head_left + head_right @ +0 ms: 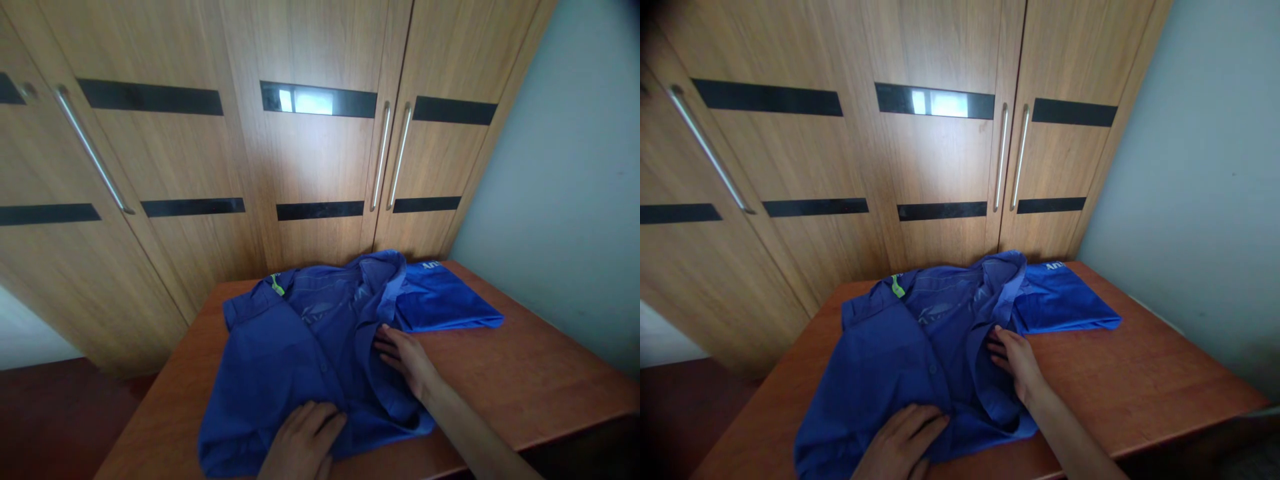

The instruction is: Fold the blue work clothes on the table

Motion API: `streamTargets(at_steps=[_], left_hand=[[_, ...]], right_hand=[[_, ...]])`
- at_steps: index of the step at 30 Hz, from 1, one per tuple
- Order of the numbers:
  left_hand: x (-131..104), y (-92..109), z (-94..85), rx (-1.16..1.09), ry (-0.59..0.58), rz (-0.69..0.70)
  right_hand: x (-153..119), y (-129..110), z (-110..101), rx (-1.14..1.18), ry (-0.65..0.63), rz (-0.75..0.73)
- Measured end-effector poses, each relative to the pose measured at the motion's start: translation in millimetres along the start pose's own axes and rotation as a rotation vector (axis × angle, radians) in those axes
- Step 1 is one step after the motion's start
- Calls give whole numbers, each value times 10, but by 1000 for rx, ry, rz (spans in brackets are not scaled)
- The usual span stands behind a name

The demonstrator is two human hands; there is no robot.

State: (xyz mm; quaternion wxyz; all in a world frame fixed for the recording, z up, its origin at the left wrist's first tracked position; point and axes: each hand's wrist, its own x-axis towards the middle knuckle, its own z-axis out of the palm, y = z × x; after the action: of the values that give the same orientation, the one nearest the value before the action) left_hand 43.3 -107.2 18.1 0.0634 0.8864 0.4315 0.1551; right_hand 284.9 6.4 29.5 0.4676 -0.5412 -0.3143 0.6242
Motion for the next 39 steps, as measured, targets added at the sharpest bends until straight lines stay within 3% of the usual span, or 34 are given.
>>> streamTargets(at_steps=[3,7,12,17,20,22,24,26,28,31,34,37,39], left_hand=[[11,10,-19,-23,-28,-3],[77,45,-49,-71,-43,45],[121,53,-57,-109,-16,196],[100,23,-75,-213,-38,185],[110,19,-58,-232,-39,168],[122,22,-40,-235,-31,162],[129,26,-23,-232,-32,161],[125,24,-8,-237,-38,164],[113,13,8,-254,-42,169],[96,-3,16,-256,-78,179],[98,28,-71,-267,-135,196],[129,99,-326,-394,-201,186],[192,93,-562,-438,-207,88]], right_hand=[[3,-31,-100,-64,-1,13],[-13,31,-126,-251,-20,-93],[64,-20,-187,-193,-36,-156],[7,-550,-391,-411,295,-571],[-256,-893,-300,-588,421,-903],[-480,-950,-109,-756,280,-1150],[-667,-823,118,-1059,-110,-1217],[-773,-564,297,-1398,-547,-1090],[-809,-289,374,-1616,-813,-965],[-827,-88,308,-1687,-850,-819],[-859,-213,179,-1579,-832,-675],[-797,-463,145,-1375,-1001,-486],[-632,-586,205,-1235,-1005,-446]])
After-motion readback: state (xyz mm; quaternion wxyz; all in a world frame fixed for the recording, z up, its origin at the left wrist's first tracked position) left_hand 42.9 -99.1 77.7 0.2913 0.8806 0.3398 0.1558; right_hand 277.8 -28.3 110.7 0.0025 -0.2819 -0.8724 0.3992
